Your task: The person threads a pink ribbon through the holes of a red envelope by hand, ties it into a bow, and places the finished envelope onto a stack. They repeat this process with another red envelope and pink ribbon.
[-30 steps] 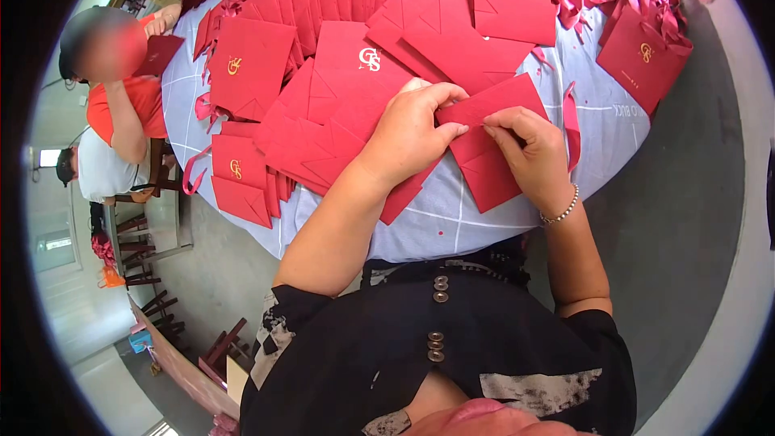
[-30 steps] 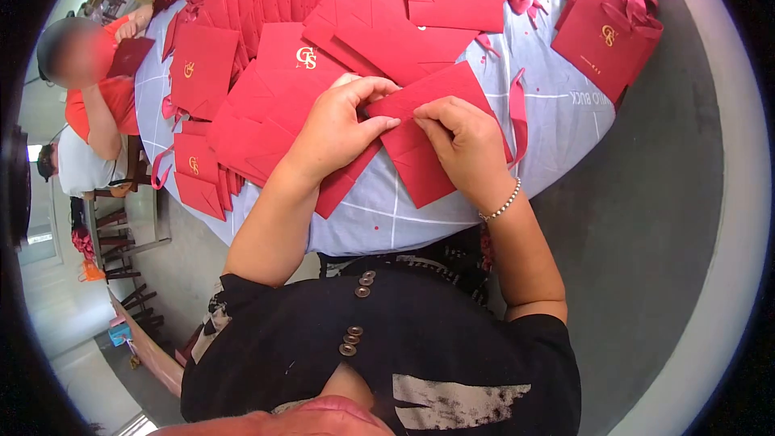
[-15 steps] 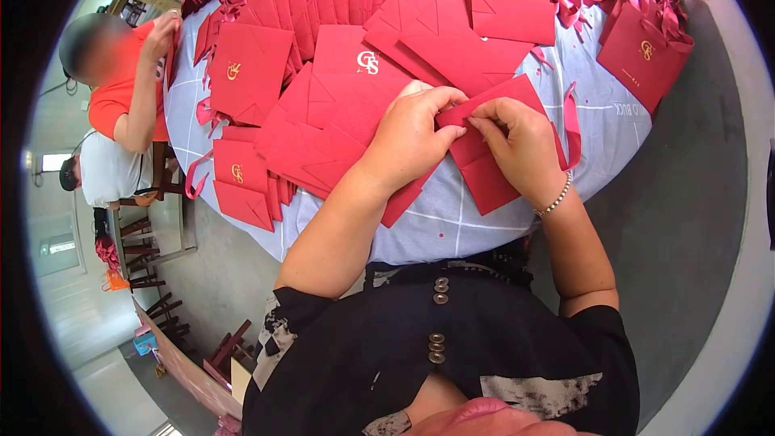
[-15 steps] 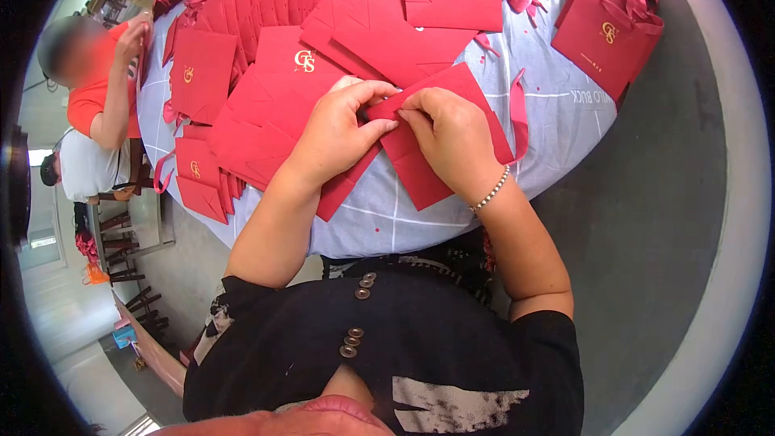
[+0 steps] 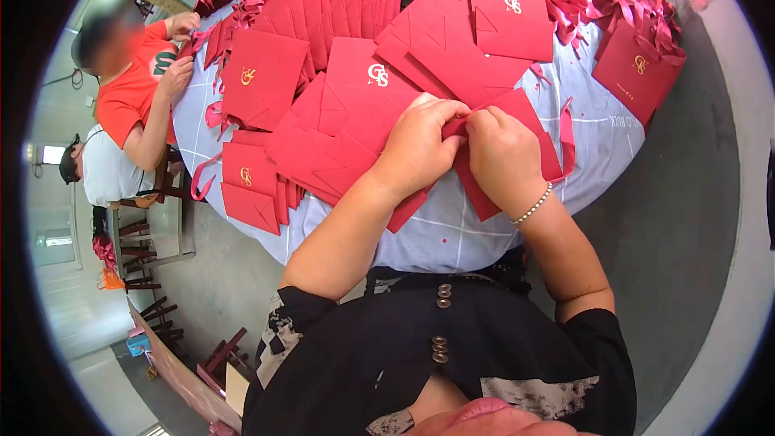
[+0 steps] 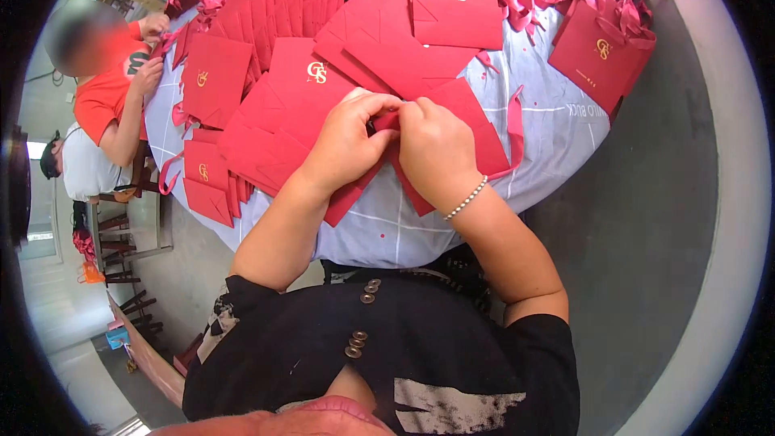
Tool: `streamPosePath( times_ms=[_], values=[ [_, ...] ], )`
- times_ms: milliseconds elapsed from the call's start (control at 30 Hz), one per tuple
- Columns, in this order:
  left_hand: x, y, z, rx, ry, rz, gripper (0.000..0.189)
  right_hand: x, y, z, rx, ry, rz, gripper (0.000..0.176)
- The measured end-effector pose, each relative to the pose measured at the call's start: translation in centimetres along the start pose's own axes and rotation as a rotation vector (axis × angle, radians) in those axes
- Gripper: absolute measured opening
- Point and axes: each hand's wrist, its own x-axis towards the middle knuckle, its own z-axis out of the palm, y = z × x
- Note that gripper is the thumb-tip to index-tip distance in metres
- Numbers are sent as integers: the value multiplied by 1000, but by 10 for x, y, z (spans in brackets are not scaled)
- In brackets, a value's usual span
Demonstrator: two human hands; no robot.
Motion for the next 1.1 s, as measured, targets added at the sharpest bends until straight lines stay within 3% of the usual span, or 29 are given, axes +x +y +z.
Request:
streamPosePath(
  times_ms=[33,133,267,333,467,533,600,633,700,767,833,933,1067,1100],
  values=[
    [0,1,-1,3,7,5,33,2,1,-4,-1,5,-7,10],
    [0,4,-2,-89,8,-73,33,10,4,-29,398,-77,118,7],
    [-1,11,-5,-94,-6,-50,35,6,10,-32,441,-44,112,4],
    [-1,9,-3,-2,14,85,33,7,8,-30,407,-31,95,4],
    [0,12,-4,-118,72,53,31,21,11,-44,437,-78,139,9],
    [0,15,-3,-41,107,142,27,33,15,-54,488,-23,103,13],
    [0,17,-5,74,117,196,28,45,15,-72,378,-194,-49,14],
    [0,18,-5,192,126,244,29,51,21,-75,502,-355,16,14],
    [-1,24,0,144,185,229,31,63,35,-73,586,-438,125,13],
    [-2,27,3,100,242,217,34,77,43,-74,583,-464,68,13],
    [-3,25,5,158,229,275,37,94,36,-80,455,-774,137,11],
    [-5,26,4,221,216,273,37,109,35,-68,435,-912,92,15],
    [-5,24,3,225,206,235,35,113,29,-53,317,-927,-6,17],
    [-4,23,1,154,174,172,33,108,32,-46,298,-765,-77,18]
  ],
)
